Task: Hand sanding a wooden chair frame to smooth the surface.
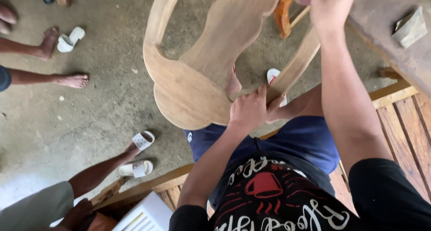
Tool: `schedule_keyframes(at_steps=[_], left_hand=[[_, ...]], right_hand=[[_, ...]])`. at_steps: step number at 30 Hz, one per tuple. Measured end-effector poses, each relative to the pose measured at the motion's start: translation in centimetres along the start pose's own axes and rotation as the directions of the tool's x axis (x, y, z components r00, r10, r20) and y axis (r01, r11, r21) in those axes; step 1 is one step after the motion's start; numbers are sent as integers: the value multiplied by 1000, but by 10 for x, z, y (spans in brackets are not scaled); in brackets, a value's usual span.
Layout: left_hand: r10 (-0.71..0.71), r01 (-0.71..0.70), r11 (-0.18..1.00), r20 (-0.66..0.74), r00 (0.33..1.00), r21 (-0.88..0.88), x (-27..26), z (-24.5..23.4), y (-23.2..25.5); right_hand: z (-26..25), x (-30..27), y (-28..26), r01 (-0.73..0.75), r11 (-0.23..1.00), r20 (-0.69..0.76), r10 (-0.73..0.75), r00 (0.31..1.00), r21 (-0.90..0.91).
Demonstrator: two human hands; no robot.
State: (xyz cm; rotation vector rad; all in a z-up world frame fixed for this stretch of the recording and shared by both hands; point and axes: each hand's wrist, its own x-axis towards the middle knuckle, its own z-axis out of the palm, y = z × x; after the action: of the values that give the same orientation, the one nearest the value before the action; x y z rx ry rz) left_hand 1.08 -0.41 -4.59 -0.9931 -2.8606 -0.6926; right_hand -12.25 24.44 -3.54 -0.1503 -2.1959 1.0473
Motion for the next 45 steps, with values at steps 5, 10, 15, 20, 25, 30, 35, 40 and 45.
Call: schedule_keyframes(at_steps=[5, 10, 15, 20, 25, 30, 35, 40, 45], left_hand=[[-43, 57, 996, 198, 979, -66, 10, -12, 3], [27, -24, 999, 115, 993, -25, 9, -14, 1], [52, -50, 999, 89, 995, -16, 12, -16, 2], [-9, 34, 995, 249, 969, -94, 13, -13, 0], [-11, 30, 997, 270, 963, -67, 12, -13, 3], [-28, 47, 998, 324, 946, -50, 11, -5, -4], [-13, 41, 992, 233, 972, -115, 16, -14, 5], [187, -180, 979, -74, 980, 95, -12, 13, -19], [260, -217, 944, -152, 954, 248, -43, -33, -33]], right_hand=[[40, -16, 15, -105, 968, 62, 122, 991, -230], [35, -38, -28, 130, 853, 491, 161, 856, -505], [38, -26, -13, -492, 862, 88, 503, 860, -121], [17, -53, -38, -267, 945, 395, 323, 860, -190], [49, -69, -27, -205, 943, 111, 241, 964, -262], [30, -96, -72, -77, 991, 572, 129, 810, -114], [62, -82, -43, -105, 897, 265, 235, 935, -429], [35, -102, -93, 196, 971, 370, -134, 919, -136], [46, -103, -63, 159, 943, 131, -125, 983, -293]])
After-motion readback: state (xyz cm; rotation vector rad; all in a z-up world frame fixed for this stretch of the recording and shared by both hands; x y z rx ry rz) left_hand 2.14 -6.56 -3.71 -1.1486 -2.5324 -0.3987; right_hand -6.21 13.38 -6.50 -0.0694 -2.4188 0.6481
